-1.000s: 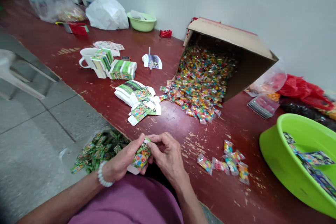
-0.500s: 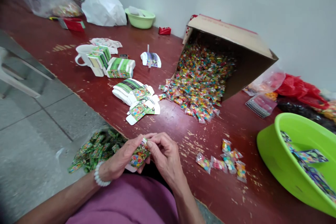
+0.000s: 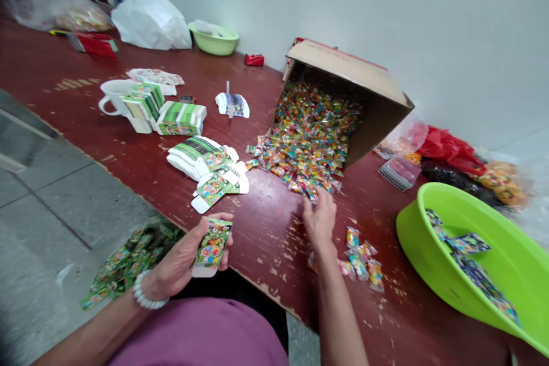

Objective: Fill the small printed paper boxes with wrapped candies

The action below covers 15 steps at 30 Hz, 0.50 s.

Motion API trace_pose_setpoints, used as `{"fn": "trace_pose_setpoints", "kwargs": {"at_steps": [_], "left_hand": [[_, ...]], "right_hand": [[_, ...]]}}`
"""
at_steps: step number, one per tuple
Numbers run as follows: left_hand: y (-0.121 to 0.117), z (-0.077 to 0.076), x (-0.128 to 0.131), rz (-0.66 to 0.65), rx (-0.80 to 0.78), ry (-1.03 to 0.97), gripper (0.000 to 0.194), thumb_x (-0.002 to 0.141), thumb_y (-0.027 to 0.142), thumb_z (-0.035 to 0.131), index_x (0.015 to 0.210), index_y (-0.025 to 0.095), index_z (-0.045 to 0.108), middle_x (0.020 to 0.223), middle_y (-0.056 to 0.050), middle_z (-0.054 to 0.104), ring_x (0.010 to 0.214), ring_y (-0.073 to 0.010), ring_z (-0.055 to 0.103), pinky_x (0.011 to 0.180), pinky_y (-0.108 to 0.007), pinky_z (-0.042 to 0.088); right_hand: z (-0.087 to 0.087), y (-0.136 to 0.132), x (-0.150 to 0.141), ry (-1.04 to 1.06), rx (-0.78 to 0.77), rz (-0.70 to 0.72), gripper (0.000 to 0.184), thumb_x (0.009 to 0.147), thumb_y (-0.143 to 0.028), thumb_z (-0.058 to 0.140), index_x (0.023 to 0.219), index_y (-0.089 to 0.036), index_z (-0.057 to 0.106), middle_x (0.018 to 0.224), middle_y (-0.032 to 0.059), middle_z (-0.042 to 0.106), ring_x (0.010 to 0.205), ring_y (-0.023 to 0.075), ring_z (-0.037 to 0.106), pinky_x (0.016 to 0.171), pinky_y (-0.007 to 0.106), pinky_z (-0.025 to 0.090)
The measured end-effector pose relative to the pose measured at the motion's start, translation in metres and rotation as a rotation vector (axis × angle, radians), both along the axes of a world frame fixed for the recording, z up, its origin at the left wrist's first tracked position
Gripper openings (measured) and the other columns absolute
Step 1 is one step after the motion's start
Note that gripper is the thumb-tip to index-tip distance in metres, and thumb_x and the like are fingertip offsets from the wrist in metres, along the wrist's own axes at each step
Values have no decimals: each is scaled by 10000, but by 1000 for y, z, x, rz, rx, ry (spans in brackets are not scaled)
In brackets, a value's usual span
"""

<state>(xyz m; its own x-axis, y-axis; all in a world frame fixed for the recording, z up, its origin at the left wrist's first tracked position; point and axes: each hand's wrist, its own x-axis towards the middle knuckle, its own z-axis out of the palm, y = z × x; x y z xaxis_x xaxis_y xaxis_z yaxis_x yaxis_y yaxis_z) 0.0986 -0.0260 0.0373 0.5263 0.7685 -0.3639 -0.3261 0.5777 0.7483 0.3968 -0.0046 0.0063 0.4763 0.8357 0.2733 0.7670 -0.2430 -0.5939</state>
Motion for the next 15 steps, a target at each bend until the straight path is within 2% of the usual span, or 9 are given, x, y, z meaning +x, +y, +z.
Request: {"fn": "trace_pose_setpoints", "kwargs": {"at_steps": [2,5,10,13,15], "left_hand": [[3,0,-1,18,-39,-3,461,875,530,624,1224,241,540,868,-27,658,616,-154,656,598,-303,557],[6,2,-1,63,-93,66,423,779,325,763,1141,227,568,877,-14,661,667,-160,667,619,-311,580],[14,5,-3,141,-80,135,328,717,255,787,996,175,635,791,-4,662,644,-140,660,617,-258,565],[18,6,-5,110,5,135,345,730,268,802,1023,166,652,797,-3,668,617,-117,628,583,-223,531],[20,6,-7,87,71,165,344,739,284,806,1023,163,655,806,-7,675,636,-122,618,594,-230,533]], "right_hand": [[-10,11,33,-29,-40,-47,487,848,-316,545,1310,-165,570,1368,182,553,1252,343,480,1041,541,336],[-21,12,48,-18,-93,-44,445,838,-333,558,1256,-195,627,1330,168,589,1192,365,502,1001,559,345],[-27,1,18,62,-44,57,355,820,-336,571,1116,-195,707,1181,145,664,1109,319,555,994,476,385],[-26,-5,3,173,20,92,313,844,-356,542,1019,-178,730,1049,127,717,1002,279,617,958,420,430],[-24,-9,-2,261,69,60,328,850,-394,540,992,-166,728,1021,128,728,943,273,633,929,419,447]]}}
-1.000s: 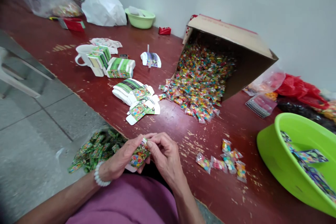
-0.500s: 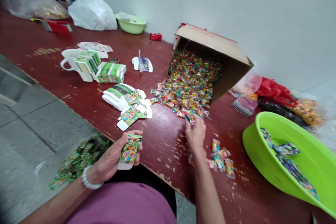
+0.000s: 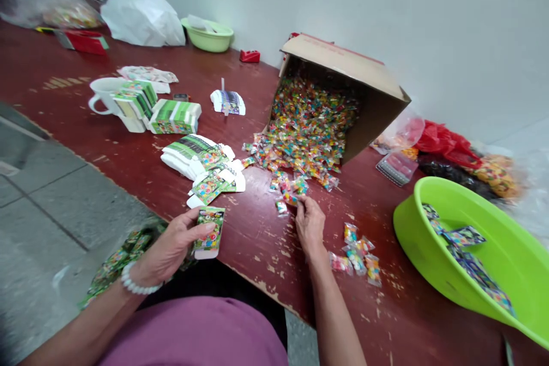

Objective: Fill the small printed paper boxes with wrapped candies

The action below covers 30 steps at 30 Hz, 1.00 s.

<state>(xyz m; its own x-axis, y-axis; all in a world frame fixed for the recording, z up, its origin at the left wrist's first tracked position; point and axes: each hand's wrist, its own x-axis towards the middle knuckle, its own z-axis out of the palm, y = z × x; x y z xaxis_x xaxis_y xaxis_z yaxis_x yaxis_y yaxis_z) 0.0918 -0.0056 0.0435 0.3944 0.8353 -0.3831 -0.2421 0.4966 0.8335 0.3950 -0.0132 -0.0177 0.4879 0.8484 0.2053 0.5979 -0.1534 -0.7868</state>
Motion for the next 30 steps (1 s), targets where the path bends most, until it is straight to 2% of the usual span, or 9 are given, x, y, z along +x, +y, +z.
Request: {"fn": "trace_pose_setpoints", "kwargs": {"at_steps": [2,4,8,11,14,18,25,28,30], "left_hand": [[2,0,-2,10,50,51,333,727,284,818,990,160,656,823,-9,678,683,-136,626,633,-242,546],[4,-1,-5,39,81,93,352,700,276,837,976,163,649,819,-5,676,707,-143,633,642,-240,548],[5,-3,-9,108,75,108,518,625,229,874,1068,196,608,827,23,671,684,-143,655,593,-233,555],[5,-2,-11,93,17,58,613,615,194,875,1155,196,585,841,16,688,673,-149,678,597,-250,577],[4,-3,-12,37,-50,-8,551,666,185,853,1153,167,597,829,-23,720,696,-168,699,637,-286,602],[2,-5,-12,47,-61,-67,429,698,162,835,1069,157,620,890,-55,732,751,-182,705,656,-323,623],[-3,-2,-11,40,-68,-74,375,669,184,857,971,159,636,893,-50,717,736,-186,696,599,-307,616],[-9,-3,-10,-36,-35,-13,378,659,218,862,956,161,634,850,-35,706,694,-165,680,560,-251,578],[-13,-4,-8,-150,-16,7,408,654,227,859,992,165,638,878,-39,704,695,-156,668,554,-231,551]], "right_hand": [[4,-4,-2,107,30,-44,357,832,-442,575,985,-155,721,990,126,731,886,264,636,875,415,468],[9,-7,-3,240,39,-59,402,800,-491,622,978,-143,712,887,100,727,758,229,626,758,376,497],[25,-17,-17,505,28,5,457,744,-552,699,956,-148,711,702,16,659,548,140,542,552,278,467],[43,-28,-36,628,-1,72,433,707,-529,767,920,-154,728,651,-2,622,522,119,514,504,244,440],[63,-40,-57,721,-69,156,370,701,-466,807,901,-162,739,674,2,641,542,108,510,513,222,428],[78,-51,-76,690,-189,306,282,775,-440,752,875,-177,739,737,11,682,600,119,545,559,223,440],[77,-54,-85,438,-233,437,232,856,-396,661,900,-181,735,750,15,694,645,145,577,597,247,443],[81,-55,-90,350,-226,479,196,875,-356,633,909,-191,734,768,20,711,660,158,608,613,256,468],[84,-55,-95,313,-207,487,159,880,-318,625,914,-204,730,781,18,719,674,164,629,621,259,481]]}}
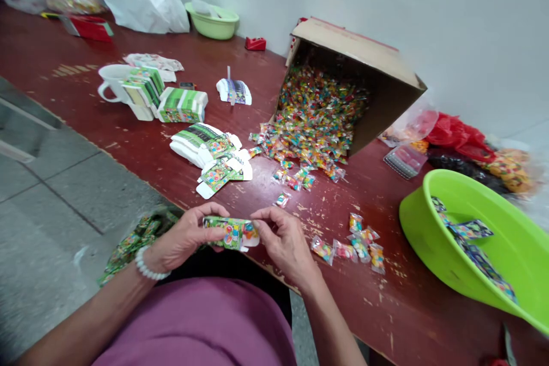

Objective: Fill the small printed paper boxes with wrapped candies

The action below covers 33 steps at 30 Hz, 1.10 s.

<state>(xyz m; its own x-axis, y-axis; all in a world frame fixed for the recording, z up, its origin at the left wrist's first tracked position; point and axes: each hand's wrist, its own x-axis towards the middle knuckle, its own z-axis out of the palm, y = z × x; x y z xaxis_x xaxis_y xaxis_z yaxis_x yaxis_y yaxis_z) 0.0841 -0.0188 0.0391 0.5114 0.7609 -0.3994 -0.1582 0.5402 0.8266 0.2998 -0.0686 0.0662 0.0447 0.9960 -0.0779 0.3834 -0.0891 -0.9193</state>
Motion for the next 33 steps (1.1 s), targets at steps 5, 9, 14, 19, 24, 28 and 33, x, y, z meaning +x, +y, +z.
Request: {"fn": "trace_pose_setpoints", "kwargs": {"at_steps": [5,9,14,19,24,28,33], "left_hand": [[-7,-2,7,-378,51,-49,443,665,211,836,1078,157,686,923,-34,695,763,-145,637,663,-230,515],[-8,-1,10,-420,56,-98,362,783,327,758,1087,156,663,872,-27,664,670,-128,631,621,-228,493],[-8,-2,9,-284,4,-153,402,804,294,731,1161,198,574,895,-38,684,626,-132,661,588,-222,485],[-8,-3,12,-123,-101,-170,420,894,530,569,1057,148,625,794,-78,712,560,-152,652,541,-245,517],[-12,-4,18,24,-200,-185,387,869,505,613,916,126,679,714,-47,686,537,-142,615,486,-247,544],[-17,-3,19,74,-163,-136,353,823,462,665,911,121,683,671,-34,665,505,-138,594,451,-236,532],[-21,0,20,103,-44,-105,350,828,459,672,1025,172,635,732,-5,646,535,-125,577,444,-219,520]], "right_hand": [[2,2,-14,-156,181,45,115,884,-229,604,887,-223,719,805,25,718,727,178,655,676,282,502],[1,2,-20,-275,294,37,98,888,-228,615,924,-234,706,821,34,710,758,193,643,720,316,504],[-1,-2,-15,-184,435,-80,119,934,-250,576,968,-246,690,1079,76,658,1032,218,617,896,359,496],[-15,-11,-21,66,332,-144,99,913,-280,623,982,-236,678,984,53,632,911,188,629,808,322,534],[-23,-17,-46,351,211,-122,114,872,-338,679,878,-232,722,939,22,559,630,101,610,556,238,546],[-27,-16,-50,544,89,-73,127,829,-351,727,825,-224,734,903,4,513,602,109,622,515,258,557],[-30,-7,-42,663,-62,-152,319,705,-320,835,960,-245,660,798,-33,559,597,126,613,544,273,549]]}}
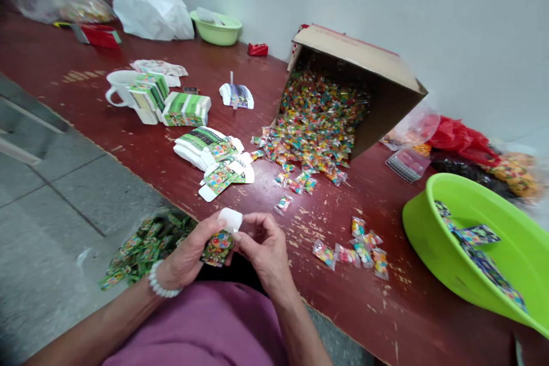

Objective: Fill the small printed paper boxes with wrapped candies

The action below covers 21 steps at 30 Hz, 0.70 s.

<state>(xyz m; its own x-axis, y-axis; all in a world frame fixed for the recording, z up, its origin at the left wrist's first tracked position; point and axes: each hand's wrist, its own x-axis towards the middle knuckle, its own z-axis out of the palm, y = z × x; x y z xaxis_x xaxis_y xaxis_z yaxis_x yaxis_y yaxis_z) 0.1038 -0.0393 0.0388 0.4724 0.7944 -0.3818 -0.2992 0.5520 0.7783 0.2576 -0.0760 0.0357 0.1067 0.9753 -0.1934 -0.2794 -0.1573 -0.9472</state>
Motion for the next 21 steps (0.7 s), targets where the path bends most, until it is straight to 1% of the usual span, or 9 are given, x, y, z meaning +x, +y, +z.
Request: {"fn": "trace_pose_setpoints", "kwargs": {"at_steps": [2,3,5,7,10,14,16,19,21], "left_hand": [[0,1,0,-34,42,15,333,854,457,653,1044,185,621,772,-7,638,579,-128,582,452,-212,518],[0,1,-1,-47,58,21,333,866,457,642,1065,191,614,798,-9,635,605,-132,587,456,-209,517],[0,2,-1,-64,65,24,358,890,464,613,1138,208,588,825,-12,629,640,-141,595,472,-214,525],[0,3,-2,-74,46,11,412,926,499,545,1233,224,542,808,-12,630,625,-144,599,495,-231,536],[2,4,-3,-84,10,-20,514,964,579,390,1316,221,497,766,-23,634,580,-145,595,511,-253,538],[4,1,-5,-92,-9,-13,410,947,488,481,1233,205,564,816,-34,634,603,-145,595,491,-237,526],[5,-1,-4,-90,-24,-23,341,929,419,513,1184,203,584,845,-36,635,587,-138,581,472,-237,520],[4,-4,-4,-104,0,-19,304,924,380,506,1154,204,599,814,-28,625,603,-144,575,477,-235,517],[2,-5,-4,-113,59,20,315,929,391,508,1166,210,613,838,-30,633,632,-145,578,498,-228,517]], "right_hand": [[3,3,4,-119,18,23,423,705,-291,834,1085,-265,649,816,-27,595,635,126,615,594,267,548],[4,4,5,-193,60,55,379,730,-287,814,1079,-258,670,887,-1,620,674,128,625,618,266,548],[7,4,7,-294,163,112,165,806,-294,745,954,-224,721,1012,45,635,705,127,638,635,264,546],[8,4,7,-323,235,112,98,865,-290,683,848,-201,722,987,54,649,666,120,638,615,260,540],[6,2,5,-377,301,67,103,904,-257,630,856,-204,705,886,41,671,607,120,627,582,256,529],[4,1,5,-599,415,115,104,913,-226,609,933,-217,710,938,64,717,830,186,675,759,314,542],[5,1,5,-584,408,136,101,912,-258,621,928,-213,710,951,67,720,890,200,674,803,327,533],[3,1,2,-448,293,102,139,899,-319,647,848,-196,686,868,44,694,722,155,653,667,275,525],[2,2,0,-439,214,83,142,866,-329,690,835,-191,678,792,19,663,613,123,600,576,243,490]]}}
